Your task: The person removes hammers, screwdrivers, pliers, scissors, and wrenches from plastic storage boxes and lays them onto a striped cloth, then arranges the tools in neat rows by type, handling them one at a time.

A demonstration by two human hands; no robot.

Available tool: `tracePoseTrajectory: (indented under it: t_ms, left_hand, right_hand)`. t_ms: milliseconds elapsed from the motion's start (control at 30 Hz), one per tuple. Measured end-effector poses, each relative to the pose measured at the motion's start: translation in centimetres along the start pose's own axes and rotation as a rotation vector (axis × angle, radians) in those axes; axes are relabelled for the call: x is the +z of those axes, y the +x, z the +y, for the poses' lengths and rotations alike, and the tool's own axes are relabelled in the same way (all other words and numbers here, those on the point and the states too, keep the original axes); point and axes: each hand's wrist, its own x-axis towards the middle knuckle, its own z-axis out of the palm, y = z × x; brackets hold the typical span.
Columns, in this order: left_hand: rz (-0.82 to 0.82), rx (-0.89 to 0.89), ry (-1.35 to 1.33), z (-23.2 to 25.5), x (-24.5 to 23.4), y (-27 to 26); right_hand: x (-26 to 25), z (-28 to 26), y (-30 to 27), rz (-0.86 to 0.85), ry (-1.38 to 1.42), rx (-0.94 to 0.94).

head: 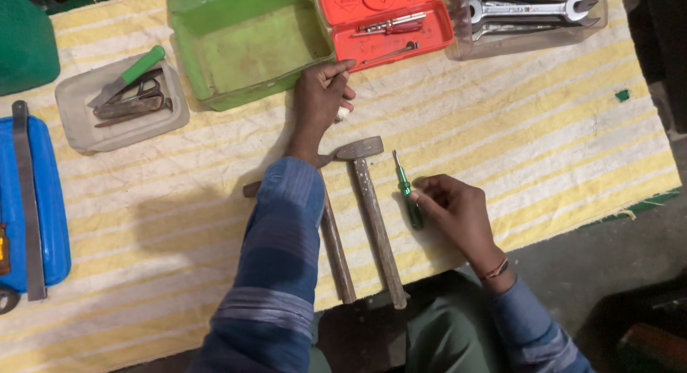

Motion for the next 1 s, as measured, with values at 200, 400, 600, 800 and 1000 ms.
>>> tracePoseTrajectory:
  t_ms: [200, 400, 600, 800, 1000]
  left_hand:
    - [-0.015, -0.005, -0.014, -1.0, 0.0, 0.7]
    - [-0.011, -0.028, -0.035, -1.7, 0.2, 0.7]
    - [-0.013, -0.088, -0.029, -1.1, 0.2, 0.4]
    - [-0.012, -0.051, -0.019, -0.7, 0.1, 0.3]
    - [-0.004, -0.101, -0.001, -0.3, 0.1, 0.1]
  right_hand:
    - [-1.7, -1.3, 6.5, 0.136, -0.16, -0.213]
    - [-3.0, -5.2, 20.0, 0.186, -0.44, -0.692]
    - [-1.6, -6.2, 27.4, 0.041, -0.922, -0.759]
    - [0.3, -4.5, 30.0, 0.04, -1.236, -0.781]
    - [0.7, -5.0, 29.1, 0.136, -1.192, -0.886]
